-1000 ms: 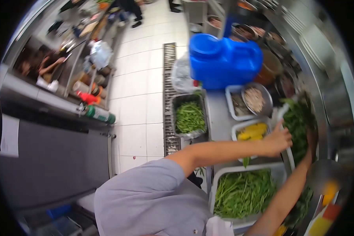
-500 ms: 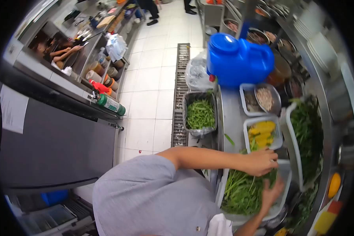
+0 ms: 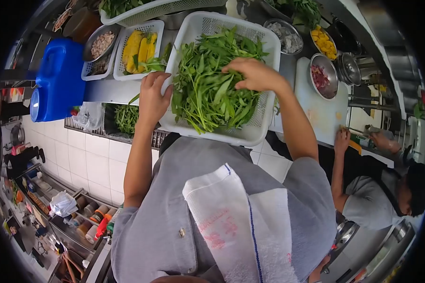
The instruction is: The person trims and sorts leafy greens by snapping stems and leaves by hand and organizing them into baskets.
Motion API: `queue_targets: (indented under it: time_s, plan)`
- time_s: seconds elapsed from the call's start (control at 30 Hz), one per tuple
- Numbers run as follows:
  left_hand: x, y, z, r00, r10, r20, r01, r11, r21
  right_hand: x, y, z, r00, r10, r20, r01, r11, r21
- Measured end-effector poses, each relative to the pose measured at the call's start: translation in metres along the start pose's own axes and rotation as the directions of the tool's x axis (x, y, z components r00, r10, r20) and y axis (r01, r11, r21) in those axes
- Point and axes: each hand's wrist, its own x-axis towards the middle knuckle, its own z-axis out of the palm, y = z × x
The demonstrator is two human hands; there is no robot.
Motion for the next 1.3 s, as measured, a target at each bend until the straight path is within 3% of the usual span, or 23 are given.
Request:
queue_targets:
  time_s: [0.07,0.1,0.17,0.23,0.27,0.3,0.33,0.4,0.53,0.6,0.63,0.7,0.73,0.77,0.8,0.83,0.9,0.93,0.97,1.1,1.17,1.3]
  plan:
    - [-0.002,0.01,0.001,1.0,0.01,0.0,-0.01,1.0,0.028,-0.018,-0.001,-0.009,0.971,0.039,-0.237,-0.035,0.999,0.022]
    - [-0.002,0.016,-0.002,0.999,0.023,-0.026,-0.021,0.998,0.067,-0.022,0.006,-0.007,0.964,0.071,-0.258,-0.079,0.997,-0.018]
    - [-0.002,0.021,-0.006,0.999,0.036,-0.04,-0.032,0.994,0.102,-0.031,0.002,0.001,0.958,0.131,-0.254,-0.143,0.989,-0.031]
    - [-0.006,0.024,-0.009,0.99,0.119,0.076,-0.13,0.98,0.152,-0.038,-0.005,0.006,0.951,0.186,-0.246,-0.203,0.978,-0.048]
    - [-0.008,0.026,-0.01,0.99,0.109,0.09,-0.122,0.982,0.147,-0.04,-0.01,0.011,0.968,0.21,-0.139,-0.214,0.977,-0.015]
    - [-0.009,0.027,-0.012,0.952,0.198,0.236,-0.227,0.968,0.105,-0.04,-0.017,0.017,0.974,0.225,-0.029,-0.225,0.974,0.016]
    - [-0.009,0.029,-0.014,0.884,0.286,0.369,-0.326,0.944,0.05,-0.04,-0.027,0.027,0.974,0.225,-0.019,-0.225,0.974,0.025]
    - [-0.013,0.034,-0.014,0.842,0.271,0.467,-0.35,0.933,0.088,-0.036,-0.054,0.051,0.991,0.11,0.075,-0.115,0.991,0.069]
    - [-0.011,0.035,-0.001,0.763,0.273,0.586,-0.394,0.915,0.088,-0.018,-0.078,0.101,0.994,0.096,0.058,-0.105,0.975,0.197]
    - [-0.009,0.033,0.004,0.786,0.257,0.562,-0.324,0.946,0.02,-0.01,-0.073,0.113,0.968,-0.004,-0.249,0.105,0.914,0.391]
    - [-0.008,0.032,0.002,0.787,0.253,0.564,-0.322,0.946,0.026,-0.009,-0.07,0.112,0.968,-0.009,-0.25,0.11,0.913,0.393]
    - [0.0,0.029,-0.001,0.834,0.311,0.455,-0.235,0.947,-0.217,-0.01,-0.061,0.097,0.946,0.197,-0.256,0.047,0.7,0.712]
    - [0.005,0.03,-0.004,0.833,0.317,0.453,-0.243,0.946,-0.216,-0.013,-0.059,0.084,0.922,0.245,-0.299,0.114,0.566,0.816]
    - [0.009,0.032,-0.009,0.901,0.242,0.36,-0.12,0.936,-0.33,-0.018,-0.058,0.068,0.895,0.299,-0.329,0.187,0.418,0.889]
    - [0.015,0.038,-0.017,0.951,0.147,0.273,-0.009,0.893,-0.45,-0.022,-0.051,0.054,0.893,0.3,-0.335,0.19,0.422,0.886]
    - [0.023,0.048,-0.028,0.966,-0.082,0.246,0.245,0.6,-0.762,-0.026,-0.04,0.036,0.837,0.343,-0.426,0.242,0.465,0.851]
    - [0.035,0.041,-0.029,0.987,-0.045,0.156,0.147,0.649,-0.746,-0.034,-0.031,0.015,0.769,0.374,-0.519,0.295,0.512,0.807]
    - [0.04,0.038,-0.03,0.997,-0.011,0.072,0.06,0.693,-0.718,-0.037,-0.03,0.007,0.786,0.385,-0.485,0.012,0.773,0.634]
    - [0.04,0.036,-0.031,0.996,0.005,0.085,0.059,0.684,-0.727,-0.037,-0.029,0.001,0.79,0.41,-0.456,-0.268,0.899,0.346]
    - [0.042,0.032,-0.015,0.983,-0.046,0.179,0.17,0.609,-0.775,-0.025,-0.036,-0.005,0.731,0.363,-0.578,-0.221,0.927,0.302]
    - [0.039,0.032,-0.006,0.94,-0.184,0.286,0.332,0.679,-0.654,-0.013,-0.044,-0.006,0.748,0.171,-0.642,-0.108,0.985,0.137]
    - [0.024,0.033,0.0,0.951,-0.194,0.242,0.299,0.784,-0.544,0.006,-0.023,0.003,0.829,0.239,-0.506,-0.198,0.971,0.134]
